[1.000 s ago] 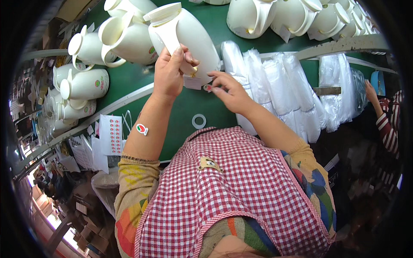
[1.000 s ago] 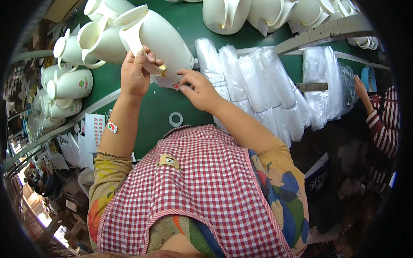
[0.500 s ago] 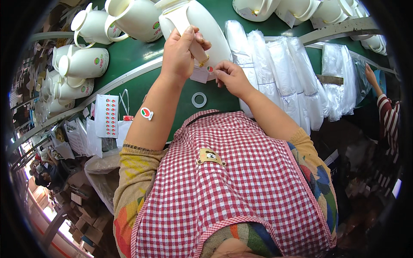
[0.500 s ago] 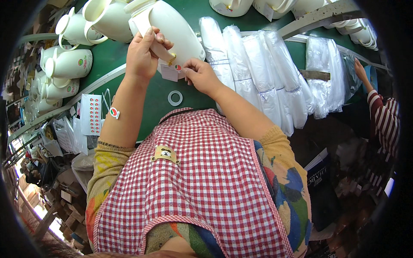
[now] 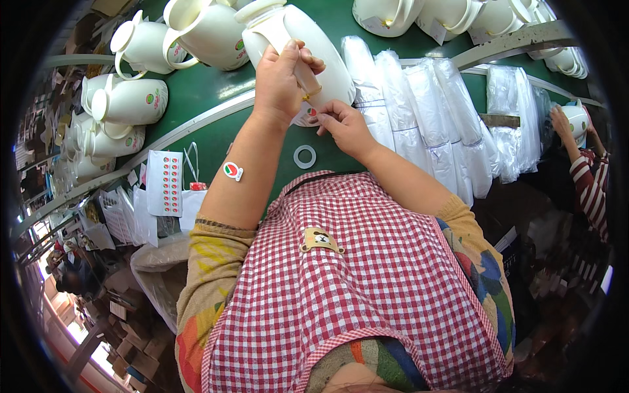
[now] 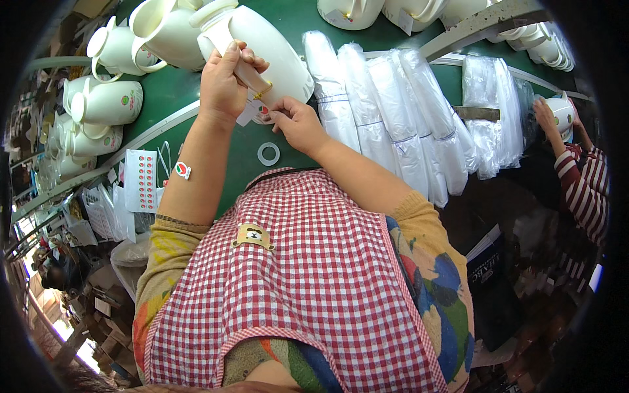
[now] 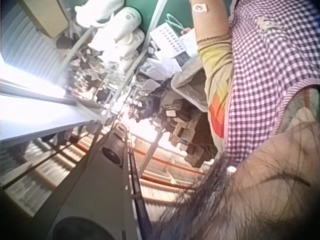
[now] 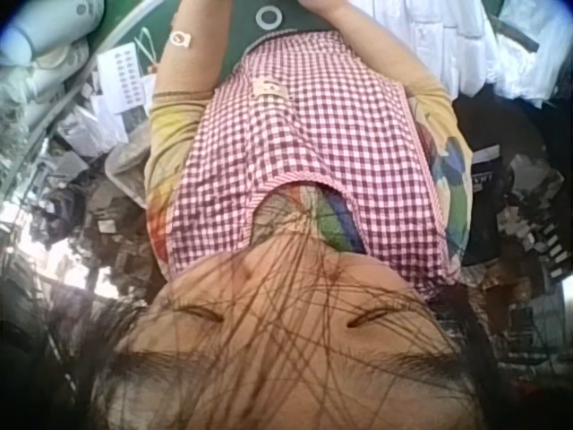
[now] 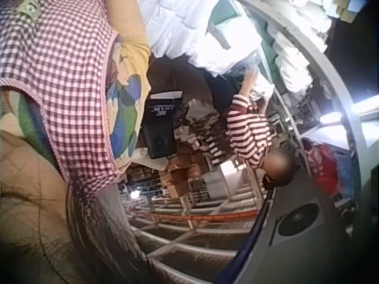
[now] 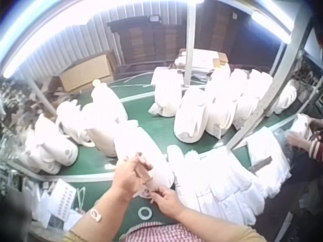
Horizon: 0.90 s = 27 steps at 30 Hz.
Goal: The person repeatedly picks up white plastic pitchers from a green workbench, peels small round stickers from a sheet, and presses them onto the pitcher bodies. The person also handles lids and places finished pitchers aside.
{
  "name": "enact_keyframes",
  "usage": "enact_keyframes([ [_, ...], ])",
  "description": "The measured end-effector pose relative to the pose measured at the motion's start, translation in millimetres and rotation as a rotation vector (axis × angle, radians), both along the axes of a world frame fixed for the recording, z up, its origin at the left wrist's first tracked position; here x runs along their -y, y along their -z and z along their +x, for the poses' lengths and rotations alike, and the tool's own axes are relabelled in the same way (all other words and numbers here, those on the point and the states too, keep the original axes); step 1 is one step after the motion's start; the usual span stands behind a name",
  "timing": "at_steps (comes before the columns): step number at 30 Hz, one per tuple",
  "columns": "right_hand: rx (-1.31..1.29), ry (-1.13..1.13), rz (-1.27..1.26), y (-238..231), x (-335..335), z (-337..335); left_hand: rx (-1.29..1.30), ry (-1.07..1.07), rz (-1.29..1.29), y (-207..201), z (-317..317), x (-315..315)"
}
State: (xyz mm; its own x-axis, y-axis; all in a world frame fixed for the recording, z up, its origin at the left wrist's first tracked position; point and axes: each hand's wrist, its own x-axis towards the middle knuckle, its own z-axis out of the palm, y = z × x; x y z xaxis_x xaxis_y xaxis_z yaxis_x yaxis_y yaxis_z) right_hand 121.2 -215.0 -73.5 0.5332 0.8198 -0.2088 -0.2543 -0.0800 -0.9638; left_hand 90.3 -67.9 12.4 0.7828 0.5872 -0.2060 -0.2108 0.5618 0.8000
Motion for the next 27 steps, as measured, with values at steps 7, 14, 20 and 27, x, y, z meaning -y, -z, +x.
enact_keyframes([
  [7, -0.127, 0.132, -0.01, 0, -5, 2, 0.051, 0.02, 0.006, 3, 3, 1],
  [14, -0.092, 0.073, -0.101, -10, 1, 18, 0.037, 0.027, 0.006, 1, 0, -2],
  [20, -0.104, 0.151, 0.038, -11, 5, 28, 0.022, 0.026, 0.027, 1, 1, -7],
  [27, 0.2, -0.023, 0.083, -9, 2, 9, 0.015, 0.028, 0.016, 0, 5, -5],
])
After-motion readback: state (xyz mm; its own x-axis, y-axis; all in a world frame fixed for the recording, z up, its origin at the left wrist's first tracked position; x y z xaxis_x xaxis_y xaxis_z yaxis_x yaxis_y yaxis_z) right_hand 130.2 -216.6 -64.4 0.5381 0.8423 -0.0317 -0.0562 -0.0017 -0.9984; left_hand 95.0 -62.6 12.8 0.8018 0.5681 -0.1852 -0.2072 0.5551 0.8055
